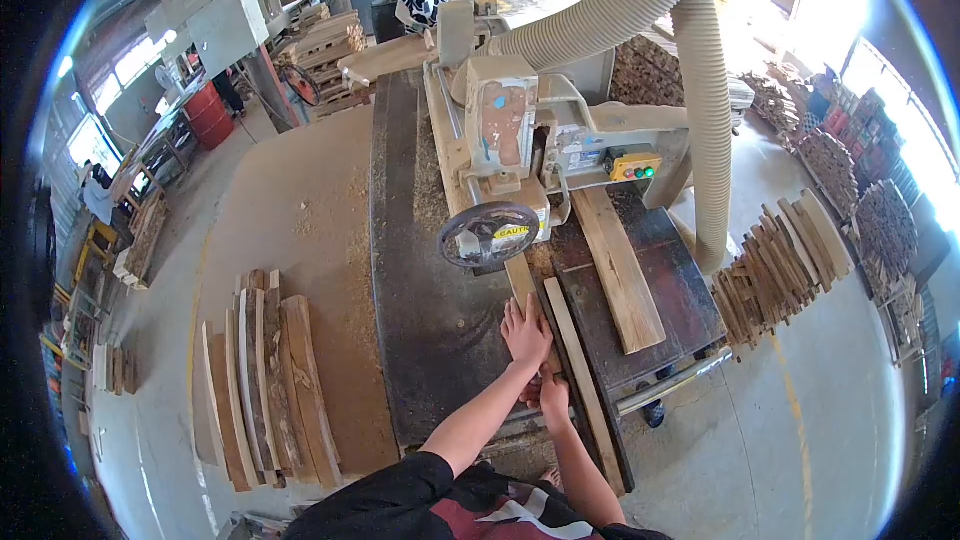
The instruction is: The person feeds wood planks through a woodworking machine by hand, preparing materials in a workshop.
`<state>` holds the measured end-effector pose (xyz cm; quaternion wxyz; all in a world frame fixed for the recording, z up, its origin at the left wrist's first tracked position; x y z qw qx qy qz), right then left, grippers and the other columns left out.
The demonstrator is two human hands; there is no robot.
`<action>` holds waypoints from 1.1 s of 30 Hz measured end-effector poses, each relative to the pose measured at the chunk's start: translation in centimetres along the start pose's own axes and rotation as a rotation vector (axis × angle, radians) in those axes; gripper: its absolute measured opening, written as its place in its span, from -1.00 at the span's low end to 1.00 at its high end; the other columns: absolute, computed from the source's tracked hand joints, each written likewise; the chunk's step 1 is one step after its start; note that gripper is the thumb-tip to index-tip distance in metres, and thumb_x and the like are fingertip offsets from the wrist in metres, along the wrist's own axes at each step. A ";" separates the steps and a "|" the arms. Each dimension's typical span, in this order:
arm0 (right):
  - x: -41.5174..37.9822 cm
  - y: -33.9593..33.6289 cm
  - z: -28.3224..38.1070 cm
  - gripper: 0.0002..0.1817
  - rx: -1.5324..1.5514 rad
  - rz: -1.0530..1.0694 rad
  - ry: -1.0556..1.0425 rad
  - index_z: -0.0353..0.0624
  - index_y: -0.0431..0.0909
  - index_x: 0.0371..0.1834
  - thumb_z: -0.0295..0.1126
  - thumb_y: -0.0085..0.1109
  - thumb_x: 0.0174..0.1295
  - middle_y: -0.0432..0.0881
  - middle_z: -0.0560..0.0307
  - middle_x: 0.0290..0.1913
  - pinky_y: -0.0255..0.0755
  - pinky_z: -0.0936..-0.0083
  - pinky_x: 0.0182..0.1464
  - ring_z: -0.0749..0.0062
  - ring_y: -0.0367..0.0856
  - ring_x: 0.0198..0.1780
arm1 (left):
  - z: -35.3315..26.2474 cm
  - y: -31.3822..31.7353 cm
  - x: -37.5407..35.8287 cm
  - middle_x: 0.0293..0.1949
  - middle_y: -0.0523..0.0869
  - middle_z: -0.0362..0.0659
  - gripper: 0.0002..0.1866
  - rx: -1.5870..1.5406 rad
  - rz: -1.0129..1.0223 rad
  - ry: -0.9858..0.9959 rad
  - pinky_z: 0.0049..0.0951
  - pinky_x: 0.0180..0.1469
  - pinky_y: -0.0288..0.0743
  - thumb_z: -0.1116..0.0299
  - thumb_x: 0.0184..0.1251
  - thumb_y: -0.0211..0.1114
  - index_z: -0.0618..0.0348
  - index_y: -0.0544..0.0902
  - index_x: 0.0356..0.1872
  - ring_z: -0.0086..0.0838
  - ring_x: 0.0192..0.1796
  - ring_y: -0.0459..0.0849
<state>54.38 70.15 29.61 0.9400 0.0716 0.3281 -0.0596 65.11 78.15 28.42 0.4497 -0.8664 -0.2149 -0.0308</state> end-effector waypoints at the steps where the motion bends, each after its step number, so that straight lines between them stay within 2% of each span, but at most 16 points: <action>1: 0.1 -0.1 -0.1 -0.32 -0.002 0.000 0.001 -0.31 0.64 -0.47 0.09 -0.07 0.60 0.70 0.04 -0.58 0.42 0.49 -0.63 0.41 0.63 -0.64 | 0.0 0.0 0.0 0.55 0.26 0.22 -0.31 0.008 -0.003 0.001 0.08 0.56 0.05 0.14 0.41 0.17 -0.02 0.33 0.57 0.07 0.62 0.16; 9: 0.2 -0.1 -0.3 -0.35 -0.022 -0.031 -0.037 -0.33 0.62 -0.43 0.09 0.00 0.57 0.69 0.04 -0.57 0.42 0.47 -0.63 0.40 0.64 -0.63 | 0.1 0.1 0.0 0.53 0.28 0.24 -0.32 -0.015 -0.042 0.008 0.10 0.54 0.10 0.13 0.42 0.16 -0.03 0.35 0.56 0.09 0.61 0.19; 12: 0.4 -0.2 -0.4 -0.37 -0.008 -0.034 -0.027 -0.34 0.61 -0.42 0.06 0.02 0.57 0.68 0.03 -0.57 0.41 0.44 -0.64 0.39 0.64 -0.65 | 0.1 -0.2 0.1 0.55 0.24 0.23 -0.33 -0.014 0.016 -0.012 0.08 0.57 0.02 0.13 0.48 0.11 -0.03 0.29 0.59 0.07 0.64 0.11; 19: 2.3 -0.9 -2.0 -0.37 -0.029 -0.018 0.006 -0.34 0.60 -0.42 0.06 0.01 0.58 0.68 0.01 -0.57 0.39 0.43 -0.65 0.38 0.62 -0.66 | -0.1 -0.3 0.0 0.56 0.24 0.21 -0.32 -0.020 0.001 -0.008 0.10 0.56 0.04 0.13 0.45 0.13 -0.03 0.32 0.58 0.07 0.63 0.12; 22: 1.8 -0.9 -1.6 -0.41 -0.068 0.014 -0.038 -0.31 0.64 -0.36 0.06 0.01 0.57 0.71 0.06 -0.50 0.39 0.49 -0.66 0.36 0.68 -0.61 | 0.0 -0.1 0.1 0.55 0.25 0.21 -0.33 -0.009 -0.006 -0.008 0.09 0.55 0.05 0.13 0.44 0.14 -0.03 0.34 0.57 0.06 0.62 0.14; 28: 2.2 -0.9 -1.9 -0.44 0.012 0.028 0.018 -0.30 0.61 -0.32 0.03 -0.02 0.59 0.72 0.04 -0.49 0.39 0.49 -0.68 0.35 0.67 -0.62 | 0.1 0.0 0.1 0.55 0.26 0.22 -0.33 0.005 -0.002 -0.004 0.07 0.56 0.04 0.12 0.46 0.12 -0.01 0.33 0.57 0.06 0.62 0.15; 31: 1.6 -0.6 -1.4 -0.43 0.022 0.023 0.006 -0.29 0.60 -0.35 0.04 0.00 0.59 0.71 0.04 -0.51 0.39 0.48 -0.68 0.36 0.68 -0.62 | 0.1 -0.1 0.0 0.55 0.26 0.22 -0.33 0.001 -0.001 -0.005 0.06 0.56 0.04 0.12 0.46 0.12 -0.01 0.33 0.57 0.06 0.62 0.14; 33: 1.3 -0.4 -1.1 -0.33 -0.006 -0.023 -0.009 -0.32 0.59 -0.51 0.07 -0.03 0.60 0.68 0.01 -0.60 0.40 0.46 -0.64 0.39 0.62 -0.66 | 0.0 -0.1 0.1 0.55 0.26 0.22 -0.33 0.000 0.002 -0.002 0.06 0.57 0.03 0.12 0.46 0.12 -0.01 0.33 0.57 0.05 0.62 0.14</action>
Point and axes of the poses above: each hand's wrist, its own x-axis towards the middle knuckle, its own y-axis out of the palm, z = x × y, the point moved 1 cm from there along x, towards the middle knuckle
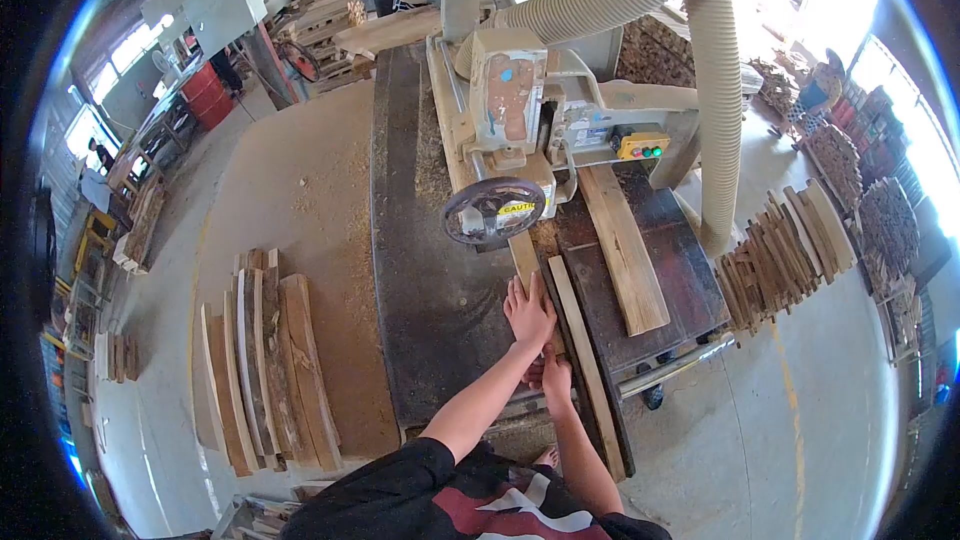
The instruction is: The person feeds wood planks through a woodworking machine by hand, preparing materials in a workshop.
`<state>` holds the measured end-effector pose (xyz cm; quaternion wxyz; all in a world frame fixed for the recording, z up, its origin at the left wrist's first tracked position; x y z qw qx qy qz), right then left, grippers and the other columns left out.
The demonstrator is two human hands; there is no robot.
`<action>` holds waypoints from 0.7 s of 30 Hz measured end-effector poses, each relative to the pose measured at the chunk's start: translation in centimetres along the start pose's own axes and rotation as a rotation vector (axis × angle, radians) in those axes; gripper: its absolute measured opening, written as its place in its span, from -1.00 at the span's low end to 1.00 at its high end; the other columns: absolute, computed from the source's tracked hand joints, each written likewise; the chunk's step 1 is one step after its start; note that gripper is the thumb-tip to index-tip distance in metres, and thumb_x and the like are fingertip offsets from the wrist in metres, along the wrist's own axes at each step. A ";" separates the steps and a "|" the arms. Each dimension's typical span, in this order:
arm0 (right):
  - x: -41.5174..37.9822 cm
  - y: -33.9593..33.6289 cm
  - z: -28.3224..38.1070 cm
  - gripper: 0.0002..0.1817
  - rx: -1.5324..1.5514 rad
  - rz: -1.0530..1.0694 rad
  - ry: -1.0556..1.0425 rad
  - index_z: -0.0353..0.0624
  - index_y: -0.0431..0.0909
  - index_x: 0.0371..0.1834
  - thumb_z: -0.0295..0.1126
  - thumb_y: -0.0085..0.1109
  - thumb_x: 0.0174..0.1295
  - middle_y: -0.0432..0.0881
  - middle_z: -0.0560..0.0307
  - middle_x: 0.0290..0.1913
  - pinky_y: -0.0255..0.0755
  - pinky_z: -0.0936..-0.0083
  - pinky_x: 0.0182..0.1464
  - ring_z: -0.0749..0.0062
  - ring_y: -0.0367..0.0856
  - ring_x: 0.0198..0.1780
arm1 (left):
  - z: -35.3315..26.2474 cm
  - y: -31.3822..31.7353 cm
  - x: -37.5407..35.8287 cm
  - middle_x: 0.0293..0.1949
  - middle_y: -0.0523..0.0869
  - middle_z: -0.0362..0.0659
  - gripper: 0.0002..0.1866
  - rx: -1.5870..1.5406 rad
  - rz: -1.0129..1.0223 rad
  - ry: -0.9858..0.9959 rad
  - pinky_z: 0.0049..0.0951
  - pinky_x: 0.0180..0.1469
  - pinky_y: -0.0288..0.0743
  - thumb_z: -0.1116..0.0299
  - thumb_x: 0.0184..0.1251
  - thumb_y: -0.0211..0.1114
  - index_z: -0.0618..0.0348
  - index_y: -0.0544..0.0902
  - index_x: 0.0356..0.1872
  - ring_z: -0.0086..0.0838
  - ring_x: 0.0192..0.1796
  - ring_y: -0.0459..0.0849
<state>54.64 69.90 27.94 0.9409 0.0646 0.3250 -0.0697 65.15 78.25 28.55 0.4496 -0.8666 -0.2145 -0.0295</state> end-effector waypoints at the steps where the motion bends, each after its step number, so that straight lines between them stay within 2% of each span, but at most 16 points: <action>1: 0.0 0.0 0.0 -0.33 0.001 0.000 0.000 -0.32 0.59 -0.51 0.07 -0.03 0.60 0.68 0.01 -0.60 0.40 0.46 -0.64 0.39 0.62 -0.66 | 0.0 0.0 0.0 0.55 0.26 0.22 -0.33 -0.001 0.005 -0.004 0.06 0.57 0.03 0.12 0.46 0.12 -0.01 0.33 0.57 0.05 0.63 0.13; 9: -0.2 0.1 0.2 -0.40 0.011 0.000 -0.015 -0.34 0.61 -0.37 0.04 0.00 0.58 0.69 0.02 -0.54 0.41 0.43 -0.64 0.35 0.66 -0.63 | -0.1 0.0 0.0 0.56 0.25 0.23 -0.33 -0.011 0.002 -0.005 0.05 0.57 0.01 0.13 0.46 0.12 0.01 0.33 0.57 0.05 0.63 0.13; 21: 0.3 0.0 -0.5 -0.37 0.019 -0.028 -0.029 -0.34 0.62 -0.41 0.06 0.01 0.58 0.71 0.00 -0.54 0.42 0.45 -0.65 0.39 0.64 -0.65 | 0.1 0.1 0.0 0.55 0.27 0.24 -0.33 -0.004 -0.018 0.005 0.07 0.55 0.05 0.14 0.45 0.14 0.02 0.35 0.56 0.07 0.62 0.15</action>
Point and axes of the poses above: each hand's wrist, its own x-axis towards the middle knuckle, its own y-axis out of the palm, z = x × y, the point moved 1 cm from there along x, towards the middle knuckle
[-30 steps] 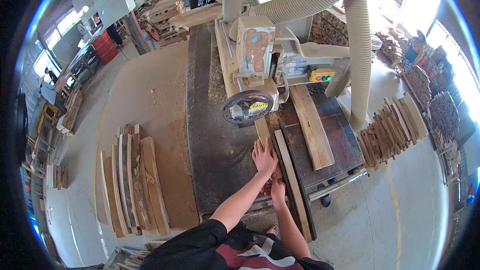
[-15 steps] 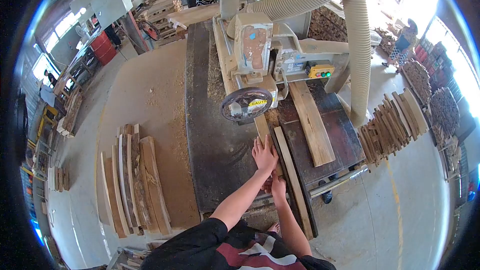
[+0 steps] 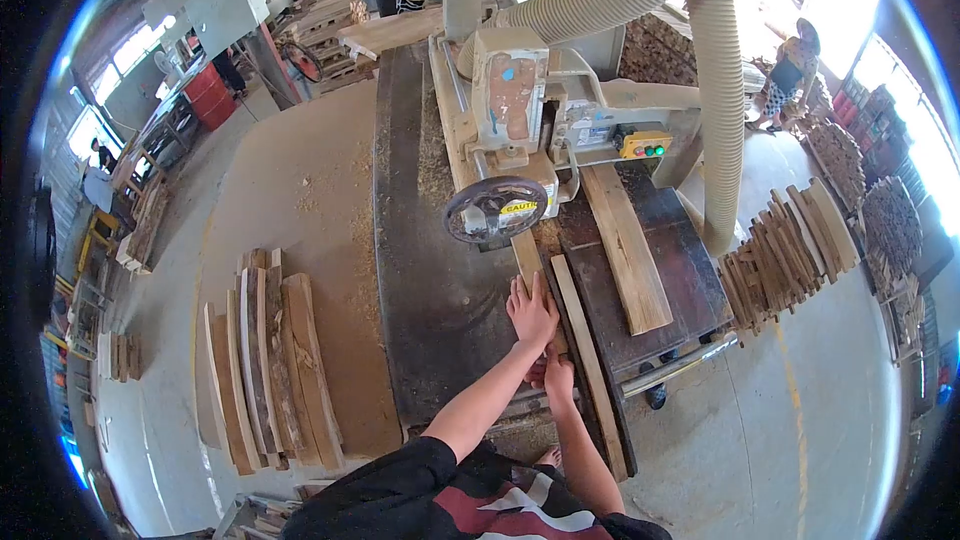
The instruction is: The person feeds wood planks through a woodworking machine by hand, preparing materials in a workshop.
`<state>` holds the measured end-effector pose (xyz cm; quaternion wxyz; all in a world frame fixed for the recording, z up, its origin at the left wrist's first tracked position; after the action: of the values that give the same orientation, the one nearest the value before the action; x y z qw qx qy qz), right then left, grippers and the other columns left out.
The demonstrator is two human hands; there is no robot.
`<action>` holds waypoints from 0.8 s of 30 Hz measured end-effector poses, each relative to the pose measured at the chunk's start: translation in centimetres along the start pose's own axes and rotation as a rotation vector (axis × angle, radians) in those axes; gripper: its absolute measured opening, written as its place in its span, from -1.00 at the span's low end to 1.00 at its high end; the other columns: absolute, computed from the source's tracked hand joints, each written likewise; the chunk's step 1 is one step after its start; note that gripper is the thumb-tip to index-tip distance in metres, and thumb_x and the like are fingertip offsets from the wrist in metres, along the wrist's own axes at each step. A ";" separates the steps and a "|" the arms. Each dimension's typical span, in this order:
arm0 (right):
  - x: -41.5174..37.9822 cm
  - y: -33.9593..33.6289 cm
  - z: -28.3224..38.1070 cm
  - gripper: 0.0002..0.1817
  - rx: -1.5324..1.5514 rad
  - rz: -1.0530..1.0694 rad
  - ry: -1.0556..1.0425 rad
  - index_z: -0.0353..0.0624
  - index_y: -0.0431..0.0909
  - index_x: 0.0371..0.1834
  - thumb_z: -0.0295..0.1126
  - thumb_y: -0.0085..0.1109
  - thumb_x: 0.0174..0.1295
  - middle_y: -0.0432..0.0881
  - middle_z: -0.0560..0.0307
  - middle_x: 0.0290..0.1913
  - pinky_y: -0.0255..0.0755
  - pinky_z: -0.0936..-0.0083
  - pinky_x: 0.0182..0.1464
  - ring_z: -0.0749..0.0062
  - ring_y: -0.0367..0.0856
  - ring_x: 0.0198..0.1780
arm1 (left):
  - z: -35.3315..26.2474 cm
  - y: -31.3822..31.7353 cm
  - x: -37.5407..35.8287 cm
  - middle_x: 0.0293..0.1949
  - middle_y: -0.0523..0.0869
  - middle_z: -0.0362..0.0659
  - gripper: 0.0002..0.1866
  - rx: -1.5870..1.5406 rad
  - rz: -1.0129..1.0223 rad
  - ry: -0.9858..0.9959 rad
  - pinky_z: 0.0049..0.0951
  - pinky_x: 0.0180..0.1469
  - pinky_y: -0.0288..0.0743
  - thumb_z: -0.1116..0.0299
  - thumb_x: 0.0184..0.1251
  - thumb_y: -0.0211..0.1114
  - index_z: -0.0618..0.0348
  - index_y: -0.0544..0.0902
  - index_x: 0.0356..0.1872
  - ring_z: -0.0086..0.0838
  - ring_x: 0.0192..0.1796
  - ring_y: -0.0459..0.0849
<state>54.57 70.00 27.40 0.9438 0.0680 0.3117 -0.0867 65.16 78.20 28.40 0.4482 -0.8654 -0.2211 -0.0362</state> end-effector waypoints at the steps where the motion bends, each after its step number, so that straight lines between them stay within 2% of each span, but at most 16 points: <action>1: 0.0 0.0 0.0 -0.37 -0.001 0.002 0.002 -0.34 0.62 -0.41 0.06 0.01 0.58 0.71 0.00 -0.54 0.42 0.45 -0.65 0.39 0.64 -0.65 | 0.0 0.0 0.0 0.55 0.27 0.24 -0.34 -0.006 0.001 -0.006 0.07 0.55 0.04 0.14 0.45 0.14 0.02 0.35 0.56 0.07 0.62 0.15; 4: 0.3 -0.4 0.0 -0.34 -0.019 0.047 0.010 -0.35 0.63 -0.41 0.09 -0.01 0.58 0.72 0.01 -0.53 0.43 0.46 -0.64 0.40 0.65 -0.64 | -0.1 -0.1 0.0 0.55 0.27 0.24 -0.34 -0.009 0.002 -0.009 0.07 0.55 0.05 0.13 0.45 0.14 0.01 0.35 0.56 0.06 0.62 0.16; 6: 0.2 -0.3 -0.2 -0.42 0.008 0.062 0.026 -0.25 0.58 -0.35 0.12 0.06 0.54 0.69 0.06 -0.52 0.37 0.50 -0.67 0.38 0.67 -0.61 | -0.1 -0.2 0.0 0.55 0.27 0.24 -0.34 -0.003 0.002 -0.004 0.07 0.55 0.05 0.13 0.45 0.14 0.00 0.35 0.56 0.06 0.62 0.16; 10: 0.2 -0.2 -0.2 -0.42 -0.016 0.033 0.024 -0.24 0.59 -0.35 0.13 0.05 0.54 0.69 0.07 -0.52 0.38 0.50 -0.66 0.39 0.67 -0.60 | 0.0 0.0 0.0 0.54 0.28 0.24 -0.34 -0.001 0.002 -0.010 0.08 0.55 0.07 0.13 0.46 0.14 -0.01 0.34 0.56 0.06 0.62 0.16; 15: 0.8 -0.7 -0.5 -0.42 -0.022 0.107 0.026 -0.25 0.61 -0.32 0.11 0.02 0.55 0.69 0.10 -0.52 0.43 0.51 -0.63 0.41 0.69 -0.58 | -0.1 0.0 0.0 0.54 0.28 0.23 -0.34 -0.004 -0.012 -0.006 0.09 0.54 0.08 0.13 0.46 0.14 -0.02 0.34 0.56 0.06 0.62 0.16; 24: 1.2 -0.6 -0.8 -0.42 0.005 0.090 0.031 -0.22 0.61 -0.39 0.08 -0.04 0.59 0.68 0.12 -0.54 0.42 0.50 -0.68 0.40 0.67 -0.63 | -0.2 -0.6 0.0 0.54 0.29 0.24 -0.35 -0.018 0.008 -0.013 0.11 0.55 0.06 0.13 0.48 0.12 -0.01 0.35 0.57 0.09 0.61 0.17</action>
<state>54.96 69.42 26.02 0.9416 0.0855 0.3227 -0.0439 65.00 78.32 28.98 0.4392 -0.8704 -0.2203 -0.0307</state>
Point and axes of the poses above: each hand's wrist, its own x-axis towards the middle knuckle, its own y-axis out of the palm, z = x × y, the point moved 1 cm from there along x, towards the middle knuckle
